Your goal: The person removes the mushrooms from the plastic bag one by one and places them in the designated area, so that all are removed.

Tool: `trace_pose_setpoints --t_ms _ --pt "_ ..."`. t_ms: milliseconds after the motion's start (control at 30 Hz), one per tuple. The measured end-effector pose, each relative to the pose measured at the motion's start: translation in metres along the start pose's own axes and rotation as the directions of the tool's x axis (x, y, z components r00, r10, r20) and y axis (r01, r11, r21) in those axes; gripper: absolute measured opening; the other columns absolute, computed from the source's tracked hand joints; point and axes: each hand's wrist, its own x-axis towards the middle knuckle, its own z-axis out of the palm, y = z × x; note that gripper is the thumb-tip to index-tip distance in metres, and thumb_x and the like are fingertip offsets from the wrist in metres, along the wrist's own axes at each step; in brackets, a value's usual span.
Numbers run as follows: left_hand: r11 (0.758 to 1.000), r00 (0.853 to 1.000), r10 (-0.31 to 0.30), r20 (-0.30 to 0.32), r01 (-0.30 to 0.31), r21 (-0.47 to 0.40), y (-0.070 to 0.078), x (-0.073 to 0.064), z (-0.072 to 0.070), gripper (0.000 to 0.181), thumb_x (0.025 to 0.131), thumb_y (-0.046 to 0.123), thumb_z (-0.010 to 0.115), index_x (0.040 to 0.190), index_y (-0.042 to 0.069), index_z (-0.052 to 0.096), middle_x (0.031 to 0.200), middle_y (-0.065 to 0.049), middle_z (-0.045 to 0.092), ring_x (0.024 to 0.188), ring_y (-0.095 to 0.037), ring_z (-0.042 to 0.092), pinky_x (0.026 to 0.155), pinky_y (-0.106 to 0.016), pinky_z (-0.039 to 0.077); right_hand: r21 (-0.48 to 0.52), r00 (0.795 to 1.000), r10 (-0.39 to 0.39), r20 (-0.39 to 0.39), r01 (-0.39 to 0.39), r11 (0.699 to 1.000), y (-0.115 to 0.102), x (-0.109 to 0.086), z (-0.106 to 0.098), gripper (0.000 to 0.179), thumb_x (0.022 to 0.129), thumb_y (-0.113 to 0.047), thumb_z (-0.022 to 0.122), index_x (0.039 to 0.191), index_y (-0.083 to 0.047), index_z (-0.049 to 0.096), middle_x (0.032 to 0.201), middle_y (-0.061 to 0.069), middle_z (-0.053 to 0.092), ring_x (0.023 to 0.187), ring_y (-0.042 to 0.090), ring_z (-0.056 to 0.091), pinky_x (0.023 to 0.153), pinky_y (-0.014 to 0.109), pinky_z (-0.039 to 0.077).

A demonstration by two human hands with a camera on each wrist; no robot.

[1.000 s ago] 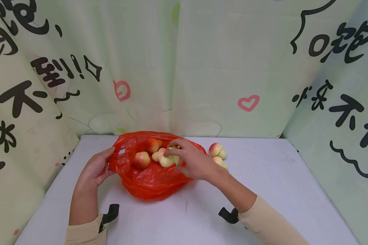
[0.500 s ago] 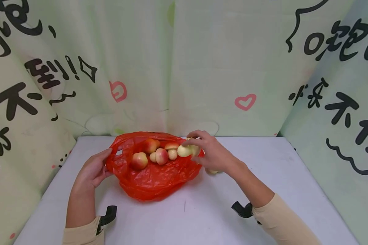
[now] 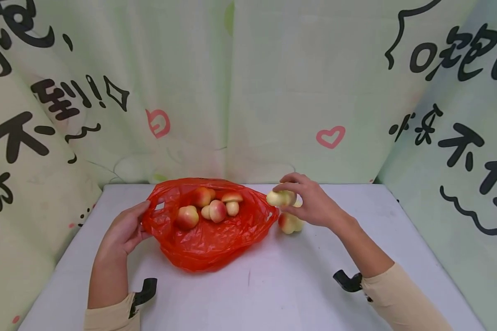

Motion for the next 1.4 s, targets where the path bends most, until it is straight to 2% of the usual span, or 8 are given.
trace_pose_setpoints --t_ms 267,500,733,1400 --pt "1.0 1.0 -0.002 0.0 0.002 -0.004 0.001 0.0 0.0 0.071 0.107 0.051 0.051 0.165 0.018 0.028 0.12 0.008 0.061 0.099 -0.009 0.067 0.089 -0.028 0.062 -0.03 0.998 0.062 0.005 -0.062 0.998 0.023 -0.012 -0.007 0.046 0.084 -0.007 0.086 0.127 -0.016 0.073 0.134 0.012 0.06 0.125 0.035 0.056 0.091 0.052 0.061" --pt "1.0 1.0 -0.012 -0.006 0.012 0.003 0.001 -0.001 0.0 0.072 0.107 0.051 0.051 0.166 0.018 0.027 0.126 0.007 0.058 0.101 -0.009 0.065 0.09 -0.028 0.061 -0.052 0.997 0.082 -0.009 -0.082 0.995 0.043 -0.023 -0.007 0.044 0.084 -0.006 0.086 0.126 -0.012 0.073 0.132 0.014 0.061 0.121 0.036 0.058 0.09 0.051 0.061" --pt "1.0 1.0 -0.014 -0.006 0.014 -0.003 0.0 0.0 -0.001 0.072 0.106 0.051 0.052 0.166 0.019 0.026 0.128 0.006 0.057 0.102 -0.009 0.066 0.09 -0.029 0.061 -0.086 0.994 0.105 0.012 -0.104 0.991 0.059 -0.032 -0.006 0.043 0.084 -0.006 0.084 0.126 -0.009 0.072 0.132 0.016 0.061 0.119 0.038 0.058 0.091 0.054 0.059" --pt "1.0 1.0 -0.017 -0.015 0.017 0.012 -0.001 0.001 0.003 0.073 0.107 0.051 0.051 0.166 0.019 0.025 0.136 0.003 0.053 0.104 -0.01 0.063 0.09 -0.028 0.061 -0.089 0.989 0.142 0.05 -0.138 0.987 0.089 -0.052 0.005 0.037 0.083 0.0 0.082 0.117 -0.008 0.074 0.125 0.017 0.064 0.114 0.038 0.06 0.091 0.054 0.055"
